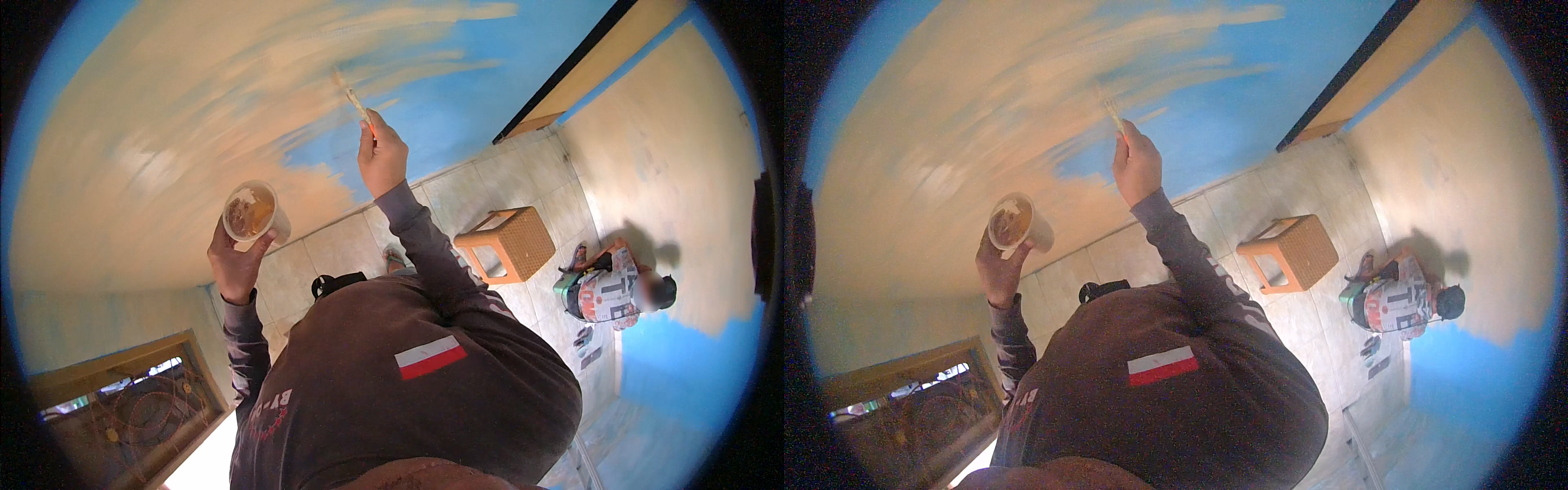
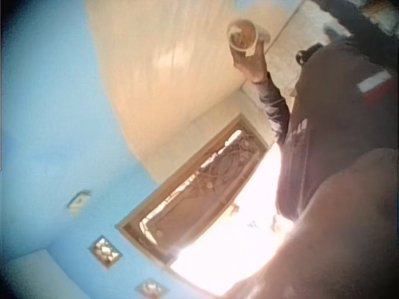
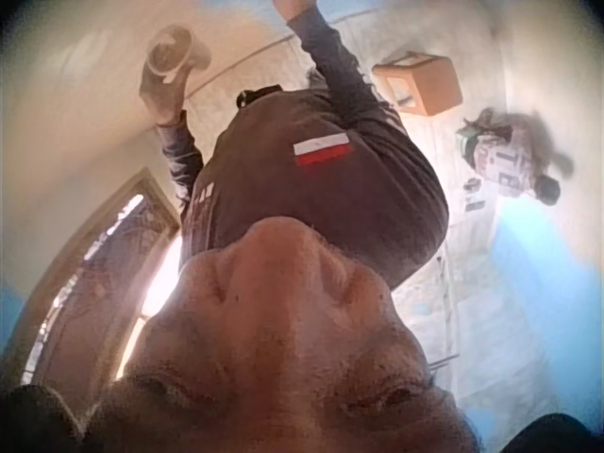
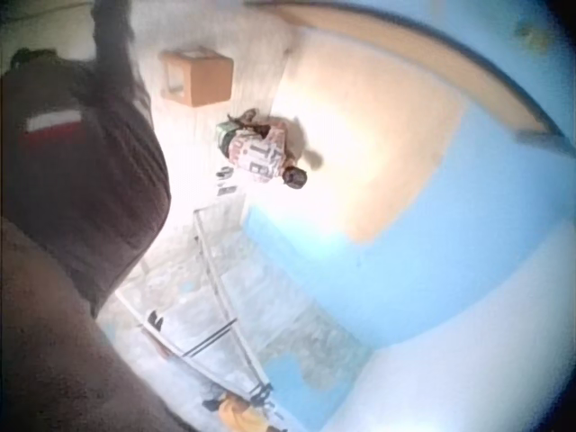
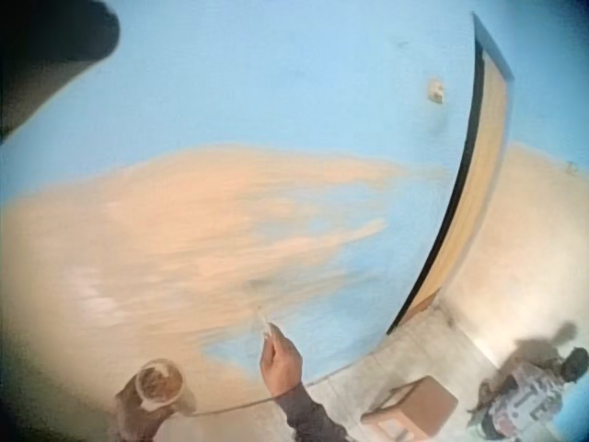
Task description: The person paints a ceiling with beige paint using a brush and a small container. They repeatedly dip the brush into the container and apply paint in broad strokes across the ceiling surface.
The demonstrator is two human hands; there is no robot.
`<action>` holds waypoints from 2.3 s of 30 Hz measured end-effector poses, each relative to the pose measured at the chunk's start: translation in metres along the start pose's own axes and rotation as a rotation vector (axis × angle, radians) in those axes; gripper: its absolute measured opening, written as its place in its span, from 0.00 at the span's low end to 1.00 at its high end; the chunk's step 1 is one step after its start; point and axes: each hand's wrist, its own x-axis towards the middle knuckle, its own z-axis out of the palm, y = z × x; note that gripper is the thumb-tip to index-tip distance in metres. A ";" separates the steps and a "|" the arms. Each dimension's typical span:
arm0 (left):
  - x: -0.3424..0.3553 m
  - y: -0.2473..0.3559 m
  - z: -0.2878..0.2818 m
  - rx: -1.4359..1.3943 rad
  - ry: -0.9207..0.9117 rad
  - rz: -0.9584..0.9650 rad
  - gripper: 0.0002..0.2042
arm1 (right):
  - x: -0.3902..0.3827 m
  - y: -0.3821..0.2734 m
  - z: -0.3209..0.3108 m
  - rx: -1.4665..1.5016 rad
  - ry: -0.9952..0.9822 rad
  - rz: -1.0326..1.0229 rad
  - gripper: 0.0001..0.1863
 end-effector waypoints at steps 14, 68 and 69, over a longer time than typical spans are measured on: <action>-0.004 -0.013 0.003 -0.085 0.020 -0.031 0.35 | 0.083 0.007 0.036 0.370 -0.267 -0.135 0.11; -0.010 0.009 0.002 0.138 0.058 -0.042 0.35 | 0.219 0.150 -0.154 0.235 -0.060 0.071 0.12; -0.009 0.010 0.002 0.086 0.062 -0.048 0.35 | 0.226 0.156 -0.167 0.208 -0.045 0.072 0.12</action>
